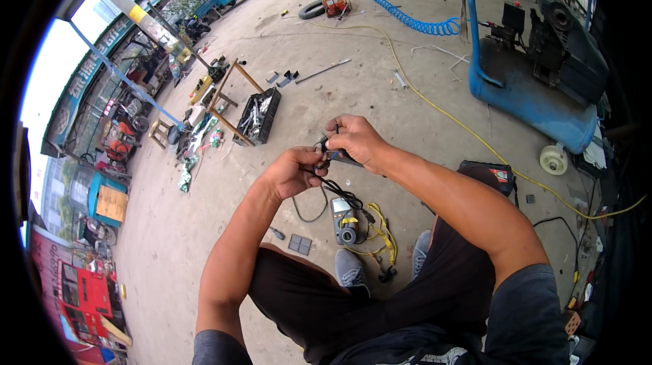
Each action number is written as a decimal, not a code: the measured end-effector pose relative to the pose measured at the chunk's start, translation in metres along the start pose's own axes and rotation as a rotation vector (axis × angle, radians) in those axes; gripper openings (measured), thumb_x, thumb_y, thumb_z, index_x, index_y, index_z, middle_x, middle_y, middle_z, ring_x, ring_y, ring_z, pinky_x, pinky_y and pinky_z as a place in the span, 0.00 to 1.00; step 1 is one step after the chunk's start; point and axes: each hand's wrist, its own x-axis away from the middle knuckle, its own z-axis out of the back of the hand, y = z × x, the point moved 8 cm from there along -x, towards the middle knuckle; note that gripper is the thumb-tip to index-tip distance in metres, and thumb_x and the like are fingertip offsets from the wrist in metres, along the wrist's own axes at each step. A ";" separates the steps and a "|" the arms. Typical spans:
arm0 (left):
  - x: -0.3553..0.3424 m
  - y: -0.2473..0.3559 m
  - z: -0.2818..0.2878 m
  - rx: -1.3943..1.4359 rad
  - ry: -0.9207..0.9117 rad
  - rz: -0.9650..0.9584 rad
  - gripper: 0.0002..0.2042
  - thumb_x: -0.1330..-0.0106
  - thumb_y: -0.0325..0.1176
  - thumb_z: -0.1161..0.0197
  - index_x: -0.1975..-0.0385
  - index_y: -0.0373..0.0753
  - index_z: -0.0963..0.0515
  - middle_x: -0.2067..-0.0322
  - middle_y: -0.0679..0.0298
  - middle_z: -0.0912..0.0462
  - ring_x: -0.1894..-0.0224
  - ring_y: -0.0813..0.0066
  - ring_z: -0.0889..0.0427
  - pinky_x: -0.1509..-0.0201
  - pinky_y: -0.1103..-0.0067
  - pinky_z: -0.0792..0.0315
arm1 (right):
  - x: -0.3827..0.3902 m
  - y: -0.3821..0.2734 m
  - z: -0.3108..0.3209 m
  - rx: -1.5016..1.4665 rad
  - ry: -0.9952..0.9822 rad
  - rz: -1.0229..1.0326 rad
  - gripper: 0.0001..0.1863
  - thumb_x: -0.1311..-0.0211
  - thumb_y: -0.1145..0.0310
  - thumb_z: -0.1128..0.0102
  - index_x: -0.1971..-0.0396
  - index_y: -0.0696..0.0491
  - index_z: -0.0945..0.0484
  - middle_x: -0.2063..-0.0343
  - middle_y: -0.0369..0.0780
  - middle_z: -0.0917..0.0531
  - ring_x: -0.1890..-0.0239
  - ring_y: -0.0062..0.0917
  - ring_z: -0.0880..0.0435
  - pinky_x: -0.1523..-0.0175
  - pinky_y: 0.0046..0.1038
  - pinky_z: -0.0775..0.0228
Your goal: The person sits on the ground and uses a small tool to adjust components inside a black electronic device. They repeatedly open and close the casing, manipulate internal wires, and reposition the device throughout the clip.
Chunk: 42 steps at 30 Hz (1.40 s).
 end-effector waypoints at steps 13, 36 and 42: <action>-0.001 -0.001 -0.003 0.014 -0.001 -0.004 0.07 0.33 0.34 0.46 0.72 0.40 0.28 0.75 0.68 0.29 0.71 0.77 0.31 0.71 0.81 0.40 | 0.002 -0.008 -0.004 0.034 -0.081 0.053 0.24 0.54 0.76 0.40 0.53 0.63 0.30 0.66 0.39 0.21 0.65 0.20 0.22 0.59 0.22 0.29; 0.002 0.019 0.004 -0.346 0.074 -0.262 0.07 0.32 0.32 0.41 0.71 0.38 0.25 0.75 0.69 0.25 0.73 0.81 0.25 0.70 0.83 0.30 | 0.004 0.000 -0.002 0.157 -0.073 -0.058 0.14 0.47 0.72 0.38 0.60 0.62 0.24 0.69 0.39 0.18 0.68 0.18 0.21 0.62 0.19 0.28; 0.002 0.027 0.004 -0.586 0.077 -0.413 0.06 0.34 0.29 0.38 0.71 0.34 0.24 0.75 0.68 0.22 0.75 0.82 0.26 0.70 0.83 0.31 | 0.005 0.001 -0.003 0.165 -0.107 -0.038 0.16 0.46 0.73 0.39 0.58 0.64 0.26 0.66 0.42 0.17 0.65 0.19 0.19 0.59 0.21 0.26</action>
